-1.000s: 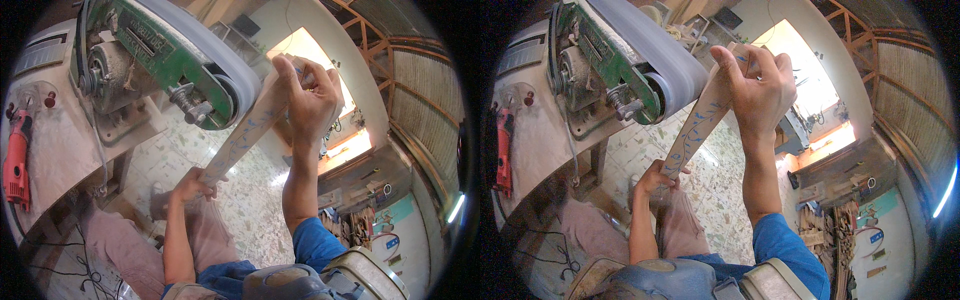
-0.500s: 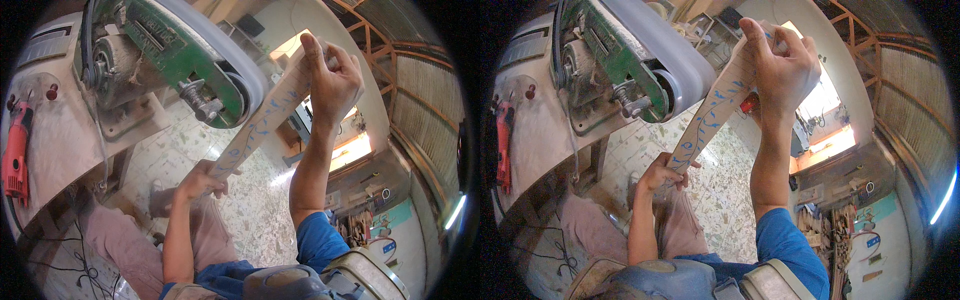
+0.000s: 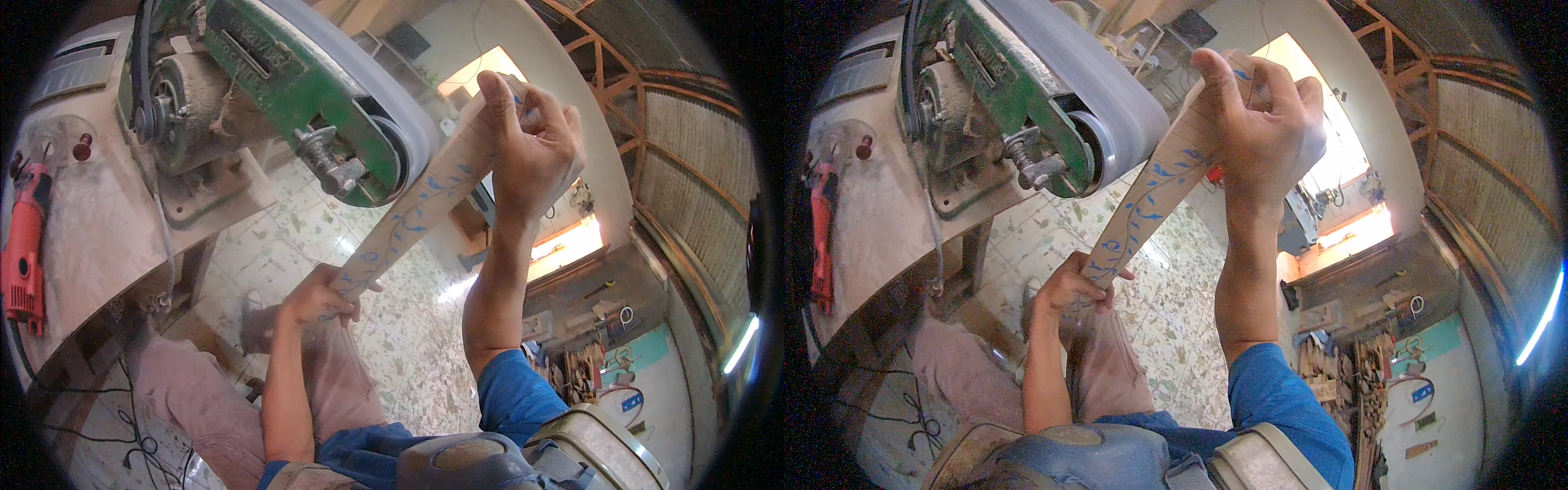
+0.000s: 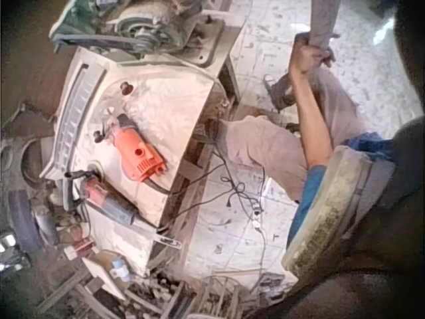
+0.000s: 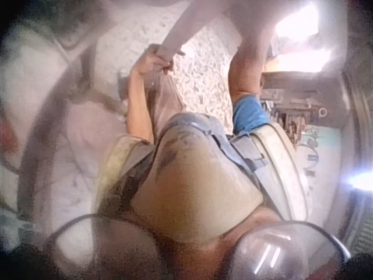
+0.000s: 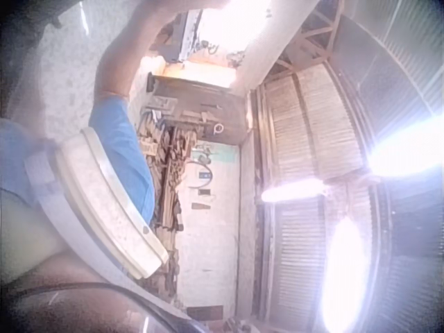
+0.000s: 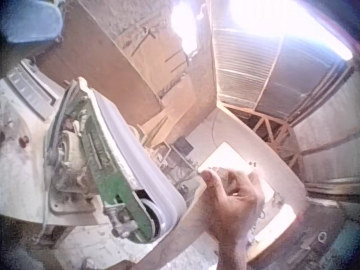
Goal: The person sands a long wooden object by pressing it against a running belt sander, turning the object over multiple times to sand different sides and checking the surface with their hands.
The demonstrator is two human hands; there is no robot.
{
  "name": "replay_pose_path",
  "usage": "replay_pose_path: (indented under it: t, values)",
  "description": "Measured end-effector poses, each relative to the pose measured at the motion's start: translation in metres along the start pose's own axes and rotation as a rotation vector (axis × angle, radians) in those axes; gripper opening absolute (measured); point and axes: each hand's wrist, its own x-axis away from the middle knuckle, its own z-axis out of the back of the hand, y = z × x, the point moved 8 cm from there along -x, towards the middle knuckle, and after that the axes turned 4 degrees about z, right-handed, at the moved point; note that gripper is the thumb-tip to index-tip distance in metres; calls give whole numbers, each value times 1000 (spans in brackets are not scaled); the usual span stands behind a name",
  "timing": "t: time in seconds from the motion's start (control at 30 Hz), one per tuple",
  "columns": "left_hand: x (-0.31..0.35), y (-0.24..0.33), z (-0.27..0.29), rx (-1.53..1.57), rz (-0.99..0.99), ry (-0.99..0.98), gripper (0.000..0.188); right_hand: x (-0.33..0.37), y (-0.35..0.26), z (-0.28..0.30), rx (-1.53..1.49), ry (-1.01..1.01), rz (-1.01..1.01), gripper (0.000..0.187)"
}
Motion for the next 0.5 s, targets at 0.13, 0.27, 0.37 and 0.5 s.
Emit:
replay_pose_path:
  t: [0.13,0.27,0.37,0.5]
  values:
    - [0,-4,1,-29,-26,5,62,5,-1,0,-9,0,-8,51]
    - [-1,-11,4,26,-34,-39,57,11,-4,0,-38,-12,-17,50]
    - [-1,-15,11,-46,-15,54,56,18,5,-5,-121,-73,-39,45]
    - [3,9,25,-547,-130,560,37,31,62,-36,-725,-166,-365,37]
